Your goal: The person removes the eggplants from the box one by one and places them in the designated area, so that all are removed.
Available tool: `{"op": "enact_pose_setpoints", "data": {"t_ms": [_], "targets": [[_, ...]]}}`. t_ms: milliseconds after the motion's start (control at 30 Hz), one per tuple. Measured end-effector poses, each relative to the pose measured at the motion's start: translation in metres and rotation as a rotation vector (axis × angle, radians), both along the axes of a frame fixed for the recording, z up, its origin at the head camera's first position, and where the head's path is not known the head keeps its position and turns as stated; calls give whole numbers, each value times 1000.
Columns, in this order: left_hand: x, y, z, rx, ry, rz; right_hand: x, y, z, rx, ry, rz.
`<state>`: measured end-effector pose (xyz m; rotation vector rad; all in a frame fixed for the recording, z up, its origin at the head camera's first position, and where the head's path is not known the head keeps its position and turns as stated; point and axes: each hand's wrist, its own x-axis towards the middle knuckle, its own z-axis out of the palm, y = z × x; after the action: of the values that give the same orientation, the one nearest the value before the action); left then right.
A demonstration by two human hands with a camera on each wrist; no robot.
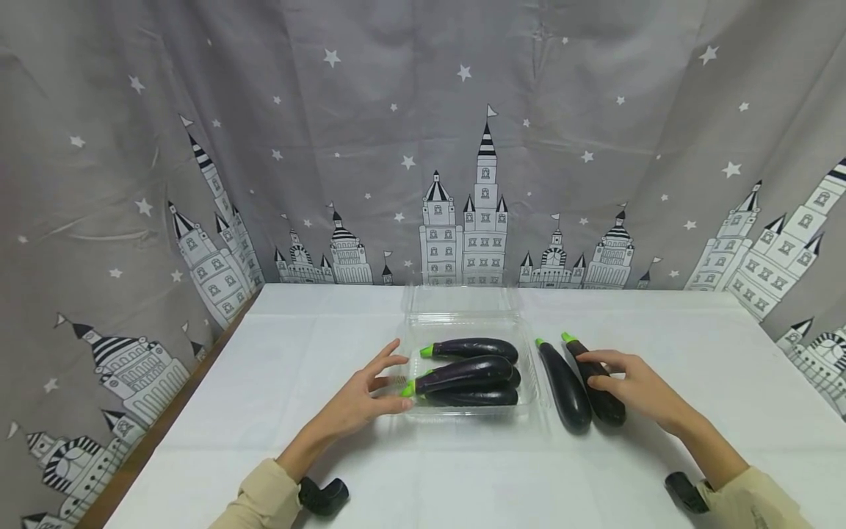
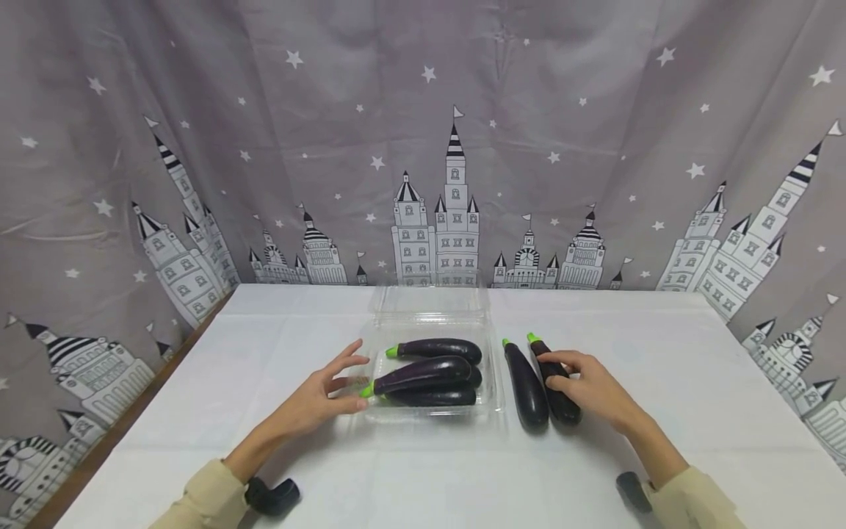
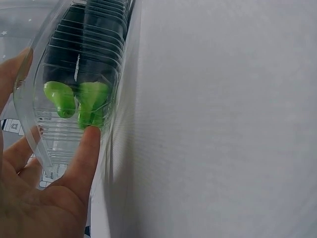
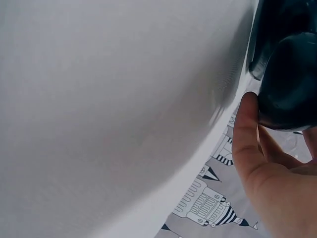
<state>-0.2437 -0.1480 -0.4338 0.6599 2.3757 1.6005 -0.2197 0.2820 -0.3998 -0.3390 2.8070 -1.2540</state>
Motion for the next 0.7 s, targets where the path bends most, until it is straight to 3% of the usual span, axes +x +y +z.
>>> {"op": "enact_pose_setpoints", "data": {"t_ms": [700], "targets": [[1, 0, 1, 2, 22, -4, -2, -1, -7, 51, -10, 42]]}}
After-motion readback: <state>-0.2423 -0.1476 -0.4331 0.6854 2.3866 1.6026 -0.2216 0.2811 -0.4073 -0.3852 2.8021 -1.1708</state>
